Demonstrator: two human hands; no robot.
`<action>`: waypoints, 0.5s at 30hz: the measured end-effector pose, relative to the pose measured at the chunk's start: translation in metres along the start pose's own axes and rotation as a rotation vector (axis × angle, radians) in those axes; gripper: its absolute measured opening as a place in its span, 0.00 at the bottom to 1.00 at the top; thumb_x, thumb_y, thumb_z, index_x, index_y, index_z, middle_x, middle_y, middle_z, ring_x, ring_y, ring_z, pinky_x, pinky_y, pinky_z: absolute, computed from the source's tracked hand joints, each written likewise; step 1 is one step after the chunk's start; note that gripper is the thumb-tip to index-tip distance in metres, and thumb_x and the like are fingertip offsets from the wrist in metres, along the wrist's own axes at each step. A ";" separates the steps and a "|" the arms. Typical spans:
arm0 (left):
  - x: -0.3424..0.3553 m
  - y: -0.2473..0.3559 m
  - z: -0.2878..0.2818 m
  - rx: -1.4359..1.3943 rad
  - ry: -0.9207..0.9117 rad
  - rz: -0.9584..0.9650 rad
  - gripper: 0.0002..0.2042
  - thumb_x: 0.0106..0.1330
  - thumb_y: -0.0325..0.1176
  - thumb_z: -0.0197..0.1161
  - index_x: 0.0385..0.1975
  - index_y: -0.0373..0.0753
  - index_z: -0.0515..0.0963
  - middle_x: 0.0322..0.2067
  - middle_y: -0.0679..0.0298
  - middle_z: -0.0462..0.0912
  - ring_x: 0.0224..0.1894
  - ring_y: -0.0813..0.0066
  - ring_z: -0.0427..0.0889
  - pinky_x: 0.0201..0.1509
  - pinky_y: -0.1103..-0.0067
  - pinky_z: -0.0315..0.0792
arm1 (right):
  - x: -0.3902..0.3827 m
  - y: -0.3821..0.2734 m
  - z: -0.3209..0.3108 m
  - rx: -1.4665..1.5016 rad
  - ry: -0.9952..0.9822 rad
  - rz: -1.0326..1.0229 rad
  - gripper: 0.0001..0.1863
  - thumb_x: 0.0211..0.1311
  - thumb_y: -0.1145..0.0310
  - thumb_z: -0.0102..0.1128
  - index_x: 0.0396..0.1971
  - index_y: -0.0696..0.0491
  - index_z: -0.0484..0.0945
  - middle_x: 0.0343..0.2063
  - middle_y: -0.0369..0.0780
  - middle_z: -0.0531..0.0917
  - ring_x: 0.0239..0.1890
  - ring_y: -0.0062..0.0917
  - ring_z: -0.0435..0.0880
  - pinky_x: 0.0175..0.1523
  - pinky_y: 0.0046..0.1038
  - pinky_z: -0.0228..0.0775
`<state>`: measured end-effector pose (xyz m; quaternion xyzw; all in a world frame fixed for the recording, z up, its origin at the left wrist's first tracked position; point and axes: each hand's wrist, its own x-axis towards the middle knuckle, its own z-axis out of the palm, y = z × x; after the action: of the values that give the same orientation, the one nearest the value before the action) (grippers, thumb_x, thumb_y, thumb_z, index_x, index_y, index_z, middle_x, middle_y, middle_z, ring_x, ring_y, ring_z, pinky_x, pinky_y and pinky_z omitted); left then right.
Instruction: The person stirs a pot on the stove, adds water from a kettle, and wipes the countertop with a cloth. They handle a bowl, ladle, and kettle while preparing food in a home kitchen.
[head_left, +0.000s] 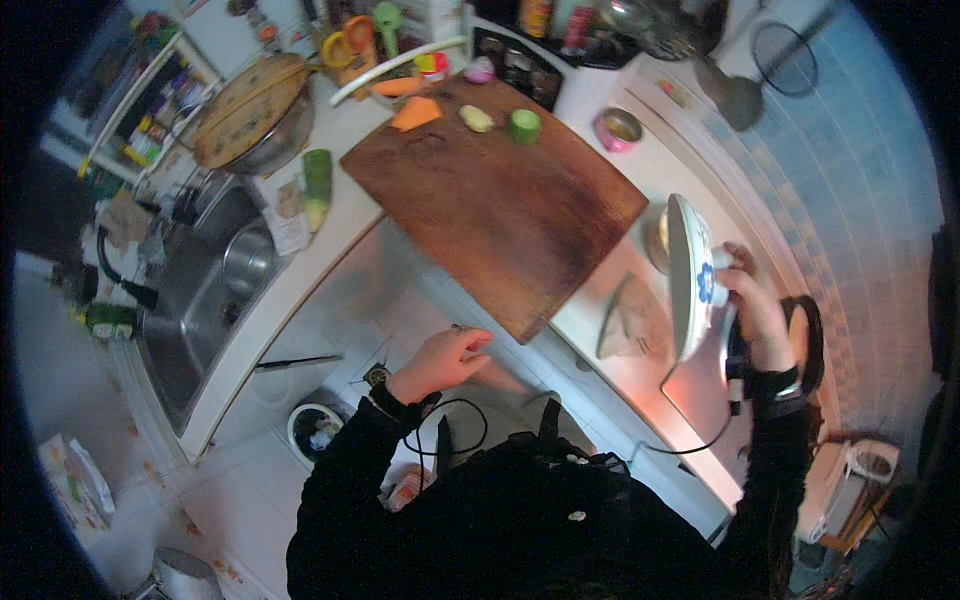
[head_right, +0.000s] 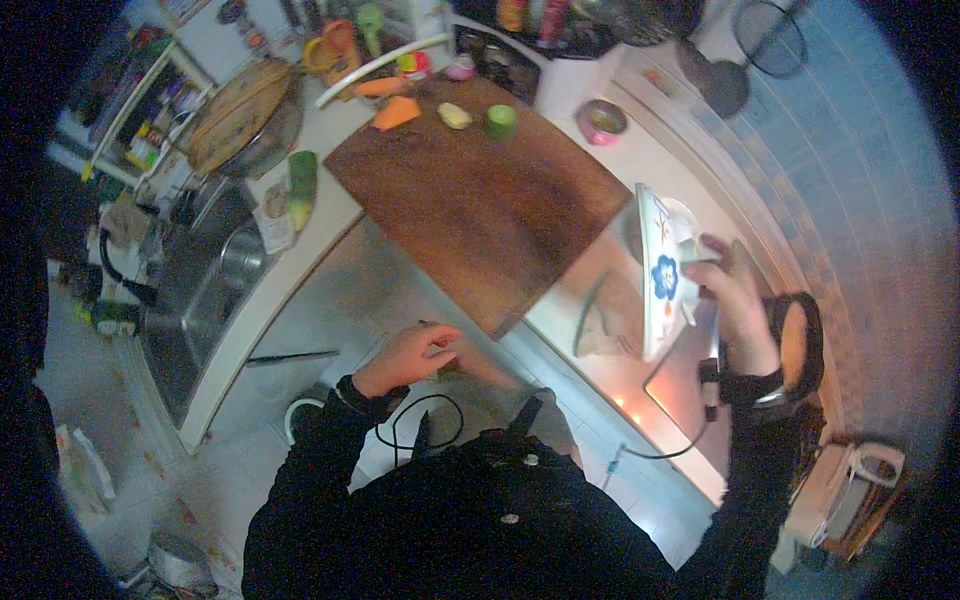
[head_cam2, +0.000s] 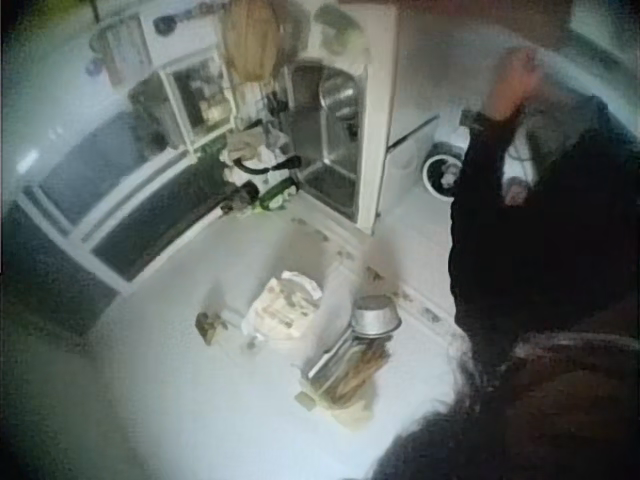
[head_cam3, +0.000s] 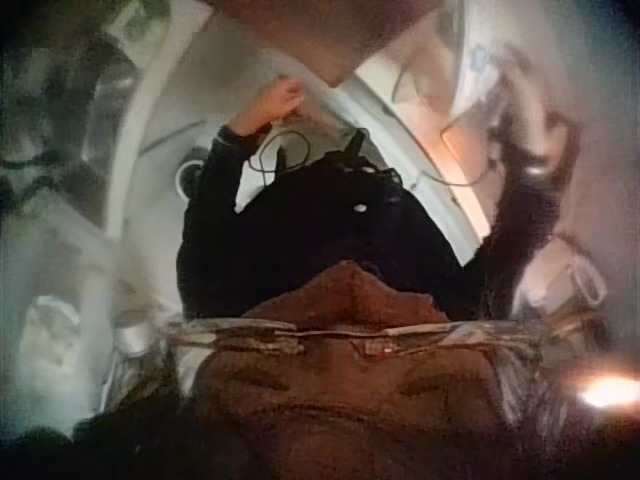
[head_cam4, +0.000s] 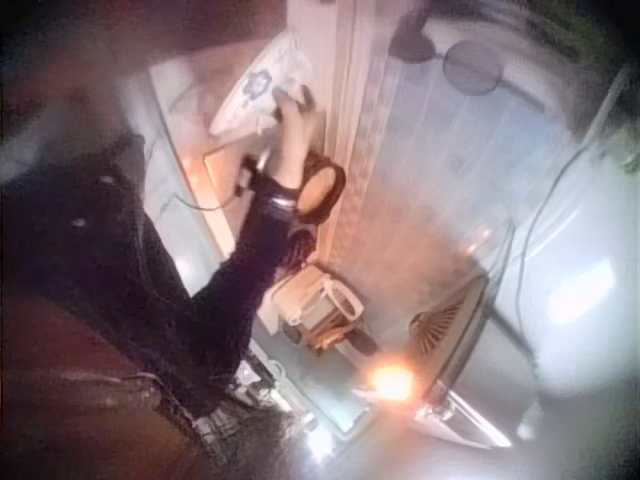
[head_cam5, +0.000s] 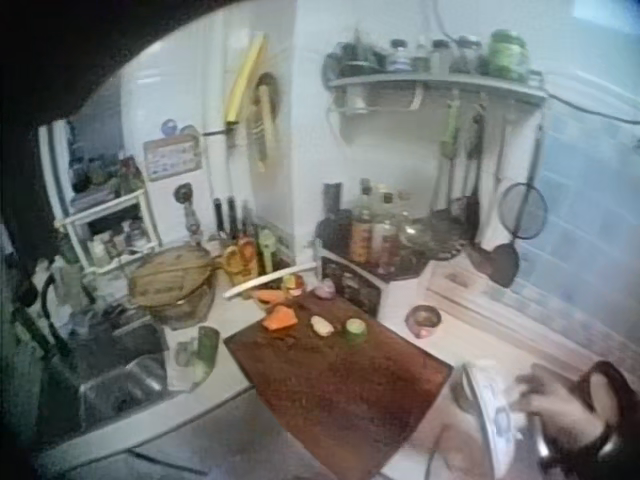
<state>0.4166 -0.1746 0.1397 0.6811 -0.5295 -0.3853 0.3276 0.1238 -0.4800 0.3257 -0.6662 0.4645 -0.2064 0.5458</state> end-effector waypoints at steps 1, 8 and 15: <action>-0.013 -0.011 -0.016 -0.006 0.027 -0.027 0.18 0.62 0.36 0.63 0.49 0.36 0.75 0.44 0.54 0.81 0.43 0.62 0.82 0.48 0.72 0.74 | 0.009 0.010 0.029 0.122 -0.005 0.117 0.37 0.49 0.61 0.63 0.59 0.64 0.63 0.44 0.45 0.77 0.42 0.29 0.77 0.50 0.28 0.67; -0.088 -0.071 -0.092 0.038 0.223 -0.220 0.18 0.61 0.37 0.63 0.48 0.36 0.75 0.42 0.53 0.81 0.44 0.62 0.81 0.48 0.72 0.75 | 0.052 0.053 0.160 0.777 -0.062 0.035 0.24 0.62 0.60 0.52 0.54 0.59 0.71 0.49 0.44 0.79 0.50 0.31 0.79 0.56 0.35 0.70; -0.105 -0.090 -0.099 -0.057 0.176 -0.360 0.18 0.60 0.37 0.63 0.49 0.36 0.76 0.42 0.56 0.82 0.43 0.64 0.82 0.46 0.74 0.75 | 0.091 0.091 0.229 0.934 -0.195 0.136 0.23 0.65 0.57 0.52 0.54 0.55 0.70 0.50 0.41 0.78 0.52 0.31 0.77 0.57 0.37 0.70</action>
<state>0.5304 -0.0486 0.1298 0.7862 -0.3575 -0.3914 0.3175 0.3114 -0.4321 0.1482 -0.3341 0.3114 -0.2933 0.8399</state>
